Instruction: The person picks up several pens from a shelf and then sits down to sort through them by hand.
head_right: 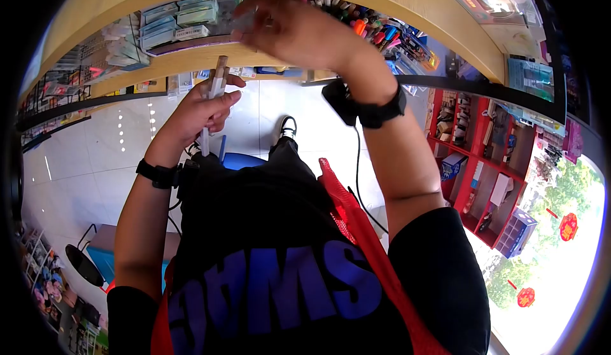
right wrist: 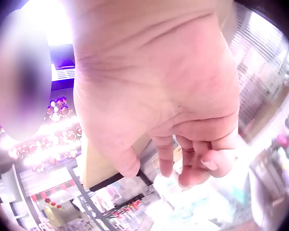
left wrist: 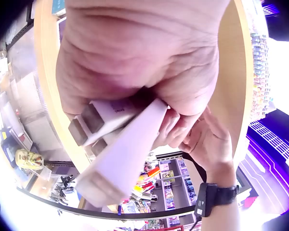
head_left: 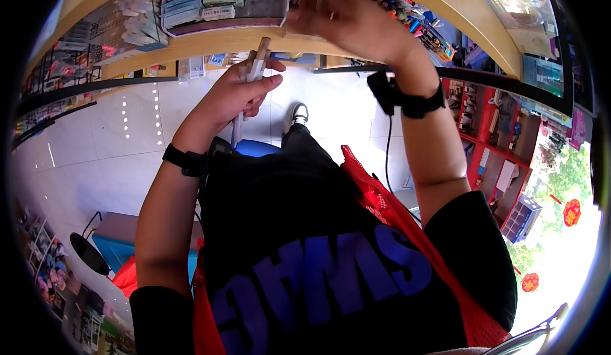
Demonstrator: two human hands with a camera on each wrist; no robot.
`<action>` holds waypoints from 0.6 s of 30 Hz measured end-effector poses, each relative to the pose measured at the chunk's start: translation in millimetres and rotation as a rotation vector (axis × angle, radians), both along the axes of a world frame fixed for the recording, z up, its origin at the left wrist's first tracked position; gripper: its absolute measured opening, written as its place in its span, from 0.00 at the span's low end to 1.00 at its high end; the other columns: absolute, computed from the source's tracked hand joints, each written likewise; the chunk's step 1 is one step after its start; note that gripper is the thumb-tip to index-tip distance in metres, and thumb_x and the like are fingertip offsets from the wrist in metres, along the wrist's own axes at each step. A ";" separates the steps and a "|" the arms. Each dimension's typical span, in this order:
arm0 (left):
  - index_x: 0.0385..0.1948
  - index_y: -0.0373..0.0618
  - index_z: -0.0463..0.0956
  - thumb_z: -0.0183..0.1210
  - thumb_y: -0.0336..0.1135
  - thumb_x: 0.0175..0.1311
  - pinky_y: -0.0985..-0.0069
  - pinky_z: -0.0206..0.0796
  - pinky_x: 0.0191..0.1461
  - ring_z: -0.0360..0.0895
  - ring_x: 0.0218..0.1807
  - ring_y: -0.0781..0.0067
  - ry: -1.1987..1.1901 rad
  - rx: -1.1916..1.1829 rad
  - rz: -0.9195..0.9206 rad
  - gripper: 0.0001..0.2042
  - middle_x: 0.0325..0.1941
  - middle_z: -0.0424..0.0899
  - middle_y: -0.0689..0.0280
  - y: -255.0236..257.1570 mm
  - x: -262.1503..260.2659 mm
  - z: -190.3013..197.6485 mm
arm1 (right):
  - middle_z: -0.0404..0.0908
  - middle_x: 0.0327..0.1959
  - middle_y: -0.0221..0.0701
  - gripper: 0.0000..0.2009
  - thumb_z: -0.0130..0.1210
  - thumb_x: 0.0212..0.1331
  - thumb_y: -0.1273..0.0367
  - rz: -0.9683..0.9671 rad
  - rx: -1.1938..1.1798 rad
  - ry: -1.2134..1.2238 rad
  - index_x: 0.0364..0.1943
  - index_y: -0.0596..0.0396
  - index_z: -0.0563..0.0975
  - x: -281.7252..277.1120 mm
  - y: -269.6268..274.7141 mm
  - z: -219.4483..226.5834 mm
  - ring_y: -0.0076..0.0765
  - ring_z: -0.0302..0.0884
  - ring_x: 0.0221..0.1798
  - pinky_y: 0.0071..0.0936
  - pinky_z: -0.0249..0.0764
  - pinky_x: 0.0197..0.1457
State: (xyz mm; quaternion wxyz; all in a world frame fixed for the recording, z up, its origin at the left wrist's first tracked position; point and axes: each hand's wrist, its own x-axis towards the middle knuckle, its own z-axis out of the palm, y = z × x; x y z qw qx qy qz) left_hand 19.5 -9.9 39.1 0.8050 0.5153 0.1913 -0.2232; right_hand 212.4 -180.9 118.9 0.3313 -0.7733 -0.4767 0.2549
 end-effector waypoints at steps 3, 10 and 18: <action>0.49 0.46 0.75 0.64 0.43 0.74 0.82 0.54 0.23 0.58 0.16 0.87 -0.008 0.053 -0.091 0.13 0.16 0.62 0.77 -3.8 2.0 10.3 | 0.84 0.38 0.33 0.23 0.60 0.72 0.55 0.048 -0.043 0.105 0.63 0.54 0.77 -35.9 0.2 -5.8 0.31 0.80 0.36 0.31 0.76 0.39; 0.37 0.47 0.69 0.62 0.43 0.76 0.84 0.58 0.22 0.63 0.23 0.87 0.037 -0.325 -0.226 0.13 0.31 0.70 0.72 5.5 -3.1 20.2 | 0.82 0.29 0.28 0.18 0.64 0.71 0.59 0.000 -0.075 0.440 0.54 0.59 0.80 -60.7 -8.5 -36.4 0.21 0.76 0.32 0.24 0.70 0.34; 0.37 0.44 0.73 0.59 0.49 0.77 0.81 0.64 0.25 0.69 0.24 0.85 -0.008 -0.252 -0.240 0.17 0.31 0.72 0.72 1.2 -12.1 20.0 | 0.85 0.34 0.29 0.17 0.63 0.72 0.61 -0.011 -0.104 0.584 0.55 0.59 0.79 -54.3 -15.8 -26.5 0.19 0.81 0.36 0.20 0.74 0.36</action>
